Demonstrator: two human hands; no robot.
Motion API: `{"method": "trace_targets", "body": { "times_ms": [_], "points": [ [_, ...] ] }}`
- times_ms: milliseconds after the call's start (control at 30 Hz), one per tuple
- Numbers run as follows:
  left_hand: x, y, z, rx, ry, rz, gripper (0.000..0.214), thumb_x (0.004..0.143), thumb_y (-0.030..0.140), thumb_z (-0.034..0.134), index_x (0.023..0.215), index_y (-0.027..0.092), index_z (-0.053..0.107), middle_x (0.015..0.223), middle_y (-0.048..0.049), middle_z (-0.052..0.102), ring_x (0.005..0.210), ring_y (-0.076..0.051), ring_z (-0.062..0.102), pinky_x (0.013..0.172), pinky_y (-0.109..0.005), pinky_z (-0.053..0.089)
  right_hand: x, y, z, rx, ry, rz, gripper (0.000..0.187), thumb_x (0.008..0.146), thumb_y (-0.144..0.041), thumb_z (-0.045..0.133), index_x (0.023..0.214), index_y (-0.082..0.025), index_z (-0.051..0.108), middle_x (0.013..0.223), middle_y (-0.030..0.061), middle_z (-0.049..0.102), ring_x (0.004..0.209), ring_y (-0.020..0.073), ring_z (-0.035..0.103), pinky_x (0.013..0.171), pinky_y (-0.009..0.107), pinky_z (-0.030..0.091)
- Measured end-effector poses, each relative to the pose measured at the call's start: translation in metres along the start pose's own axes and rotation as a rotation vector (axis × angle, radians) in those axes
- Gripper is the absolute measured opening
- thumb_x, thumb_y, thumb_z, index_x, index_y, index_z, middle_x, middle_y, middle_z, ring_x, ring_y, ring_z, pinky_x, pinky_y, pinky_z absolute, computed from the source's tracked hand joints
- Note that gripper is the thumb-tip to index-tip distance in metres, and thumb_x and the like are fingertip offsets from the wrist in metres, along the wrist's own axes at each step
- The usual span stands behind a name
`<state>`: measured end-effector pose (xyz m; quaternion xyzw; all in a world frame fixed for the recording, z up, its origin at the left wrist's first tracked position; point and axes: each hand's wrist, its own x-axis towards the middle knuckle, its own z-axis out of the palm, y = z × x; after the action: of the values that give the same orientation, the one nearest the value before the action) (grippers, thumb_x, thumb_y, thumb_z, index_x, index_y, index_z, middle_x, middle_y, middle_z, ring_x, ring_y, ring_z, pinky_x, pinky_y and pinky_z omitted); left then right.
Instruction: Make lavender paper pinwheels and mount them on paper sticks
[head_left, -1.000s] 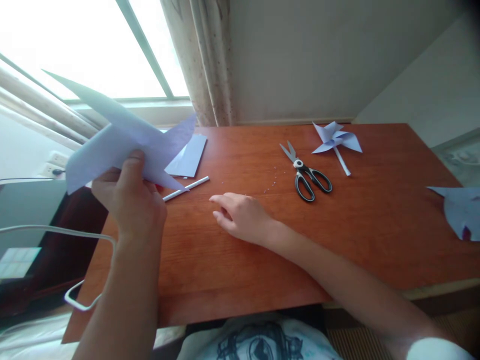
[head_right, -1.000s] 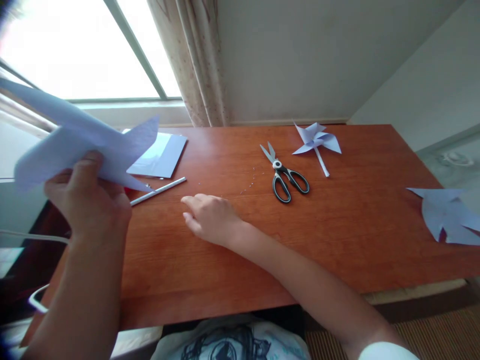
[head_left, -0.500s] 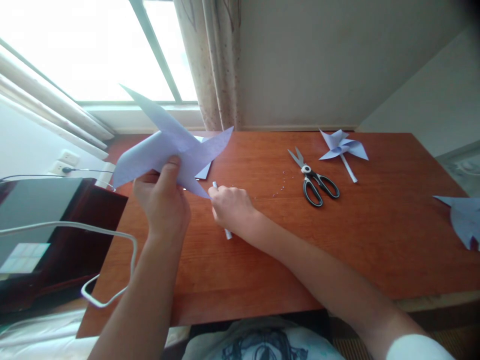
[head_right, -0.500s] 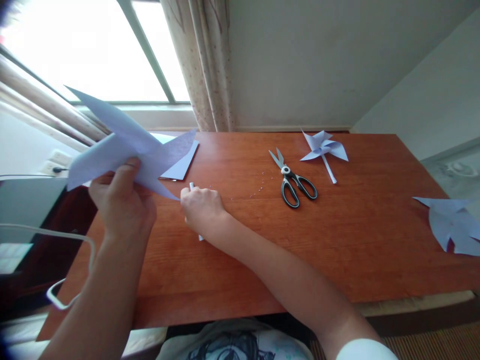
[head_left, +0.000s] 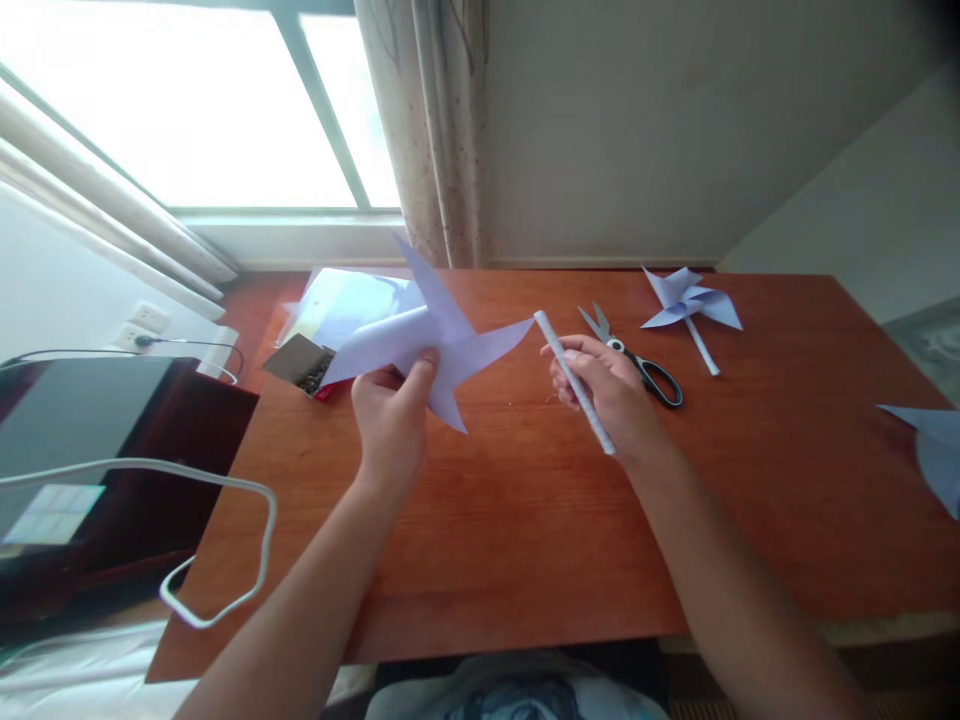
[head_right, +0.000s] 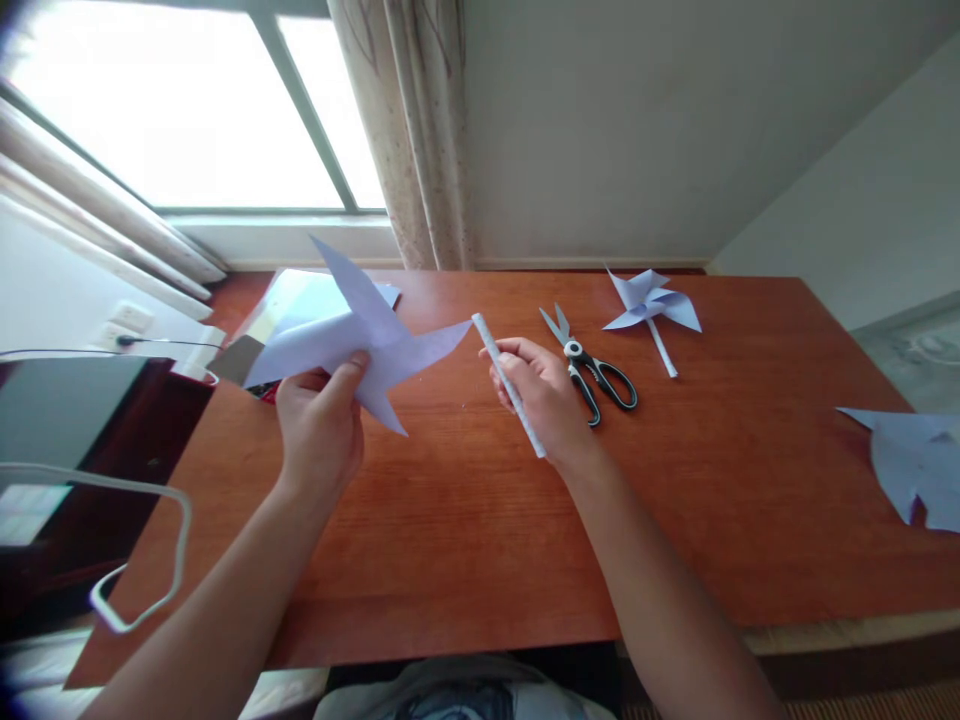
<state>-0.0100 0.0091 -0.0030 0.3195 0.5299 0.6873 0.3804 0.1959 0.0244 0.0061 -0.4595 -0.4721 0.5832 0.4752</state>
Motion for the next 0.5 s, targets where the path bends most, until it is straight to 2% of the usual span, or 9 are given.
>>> {"method": "trace_targets", "body": {
  "times_ms": [100,167,333,500],
  "points": [
    [-0.004,-0.004,0.000,0.057,-0.005,-0.026,0.019,0.071,0.029,0.078,0.066,0.014,0.068,0.066,0.0012,0.062,0.059,-0.011,0.054,0.054,-0.021,0.042,-0.003,0.005,0.001,0.101,0.120,-0.027,0.017,0.083,-0.034,0.063,0.090,-0.019,0.067,0.062,-0.0049,0.051,0.049,0.0086,0.039,0.043,0.021,0.027],
    [-0.006,-0.004,-0.001,0.080,-0.009,-0.030,0.020,0.071,0.030,0.078,0.065,0.014,0.068,0.065,0.0007,0.061,0.059,-0.011,0.053,0.052,-0.021,0.041,-0.005,0.010,0.003,0.137,0.142,-0.044,0.016,0.084,-0.034,0.063,0.091,-0.020,0.067,0.063,-0.0045,0.051,0.050,0.0090,0.040,0.044,0.021,0.027],
    [-0.013,-0.003,-0.001,0.145,-0.047,-0.051,0.021,0.073,0.031,0.079,0.065,0.015,0.068,0.064,0.0003,0.062,0.059,-0.012,0.053,0.051,-0.021,0.041,-0.013,0.017,0.014,0.275,0.002,-0.007,0.016,0.086,-0.034,0.062,0.093,-0.021,0.069,0.063,-0.0043,0.050,0.052,0.0096,0.039,0.045,0.022,0.028],
    [-0.018,-0.004,0.001,0.149,-0.093,-0.081,0.021,0.074,0.032,0.079,0.070,0.014,0.071,0.067,-0.0001,0.065,0.061,-0.013,0.056,0.054,-0.021,0.043,-0.024,0.018,0.027,0.287,-0.083,0.081,0.018,0.085,-0.037,0.065,0.092,-0.020,0.069,0.062,-0.0034,0.054,0.051,0.0100,0.040,0.045,0.022,0.028]
  ]
}}
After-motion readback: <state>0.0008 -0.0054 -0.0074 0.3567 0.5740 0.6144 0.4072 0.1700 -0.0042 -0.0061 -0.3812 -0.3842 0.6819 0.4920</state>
